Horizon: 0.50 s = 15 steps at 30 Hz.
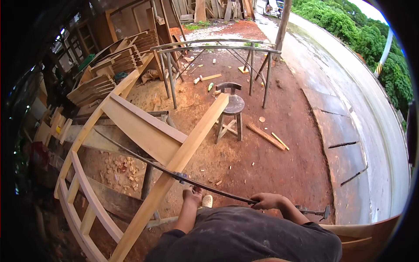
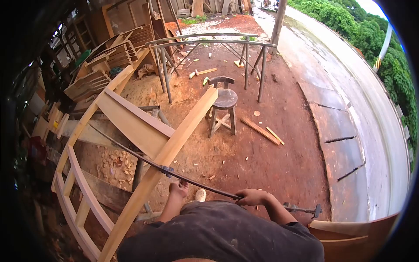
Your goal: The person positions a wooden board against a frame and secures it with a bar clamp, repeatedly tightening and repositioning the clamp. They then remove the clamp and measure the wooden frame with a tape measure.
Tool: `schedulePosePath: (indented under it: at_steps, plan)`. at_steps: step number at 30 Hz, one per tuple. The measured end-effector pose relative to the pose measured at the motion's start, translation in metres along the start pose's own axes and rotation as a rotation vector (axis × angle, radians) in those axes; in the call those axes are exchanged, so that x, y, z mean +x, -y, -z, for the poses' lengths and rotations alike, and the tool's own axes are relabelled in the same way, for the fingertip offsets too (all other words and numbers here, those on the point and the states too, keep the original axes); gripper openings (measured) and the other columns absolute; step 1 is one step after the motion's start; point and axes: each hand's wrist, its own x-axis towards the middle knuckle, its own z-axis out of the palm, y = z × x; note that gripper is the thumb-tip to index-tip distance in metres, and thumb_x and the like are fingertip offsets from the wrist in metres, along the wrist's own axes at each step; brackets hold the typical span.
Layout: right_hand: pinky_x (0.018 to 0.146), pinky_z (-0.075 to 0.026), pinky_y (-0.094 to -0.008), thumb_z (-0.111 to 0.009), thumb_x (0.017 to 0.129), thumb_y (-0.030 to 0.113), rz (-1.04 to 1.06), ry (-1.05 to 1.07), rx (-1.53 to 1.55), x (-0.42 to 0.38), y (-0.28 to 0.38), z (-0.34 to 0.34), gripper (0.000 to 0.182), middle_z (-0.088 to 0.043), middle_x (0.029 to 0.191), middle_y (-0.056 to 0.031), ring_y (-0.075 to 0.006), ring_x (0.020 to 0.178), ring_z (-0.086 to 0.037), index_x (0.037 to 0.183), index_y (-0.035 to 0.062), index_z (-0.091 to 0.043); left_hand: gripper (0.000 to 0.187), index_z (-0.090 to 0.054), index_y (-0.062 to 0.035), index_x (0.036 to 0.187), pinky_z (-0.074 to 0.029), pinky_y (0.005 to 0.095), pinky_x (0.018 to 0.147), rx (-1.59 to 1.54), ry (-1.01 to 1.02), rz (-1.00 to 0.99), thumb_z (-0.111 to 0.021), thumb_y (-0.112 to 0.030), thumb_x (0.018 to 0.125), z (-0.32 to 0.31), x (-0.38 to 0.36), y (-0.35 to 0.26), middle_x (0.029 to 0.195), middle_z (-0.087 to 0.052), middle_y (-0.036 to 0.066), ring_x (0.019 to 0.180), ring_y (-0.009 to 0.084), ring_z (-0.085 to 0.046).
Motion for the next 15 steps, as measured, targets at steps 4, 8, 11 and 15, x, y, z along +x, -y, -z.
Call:
schedulePosePath:
  at_steps: [4, 8, 11, 15]
  plan:
    - [0.081, -0.05, -0.0338, -0.062, 0.088, 0.031, 0.005, 0.041, 0.002, -0.011, 0.007, 0.001, 0.048, -0.065, 0.107, -0.0133, -0.0225, 0.101, -0.061, 0.128, 0.0039, -0.055, 0.027, -0.053, -0.0053, 0.09, -0.051, 0.0333, 0.063, 0.107, -0.078, 0.062, -0.033, -0.022, 0.099, -0.067, -0.112, 0.051, 0.078, -0.055, 0.006, 0.065, 0.0194, -0.054]
    - [0.088, -0.048, -0.0379, -0.069, 0.081, 0.035, 0.034, -0.315, -0.219, -0.068, -0.005, -0.008, 0.059, -0.063, 0.115, -0.0168, -0.0304, 0.108, -0.06, 0.131, 0.0065, -0.053, 0.034, -0.042, -0.0119, 0.062, -0.032, 0.0284, 0.047, -0.006, 0.151, 0.108, -0.034, -0.024, 0.093, -0.069, -0.098, 0.053, 0.051, -0.04, 0.0, 0.043, 0.0154, -0.034]
    - [0.092, -0.048, -0.0408, -0.077, 0.07, 0.039, -0.225, -0.509, -0.473, -0.133, -0.052, -0.007, 0.072, -0.063, 0.117, -0.018, -0.0345, 0.109, -0.06, 0.132, 0.0088, -0.055, 0.032, -0.039, -0.0137, 0.06, -0.028, 0.0297, 0.045, -0.031, 0.172, 0.086, -0.034, -0.024, 0.09, -0.065, -0.091, 0.057, 0.051, -0.037, 0.001, 0.043, 0.0155, -0.032]
    - [0.087, -0.049, -0.0343, -0.082, 0.066, 0.026, -0.39, -0.437, -0.055, -0.162, -0.165, -0.028, 0.052, -0.07, 0.097, -0.0097, -0.0246, 0.094, -0.067, 0.114, 0.0097, -0.068, 0.029, -0.039, -0.0138, 0.061, -0.026, 0.0305, 0.045, -0.046, 0.129, 0.083, -0.035, -0.023, 0.088, -0.054, -0.112, 0.073, 0.052, -0.037, 0.0, 0.043, 0.0154, -0.03]
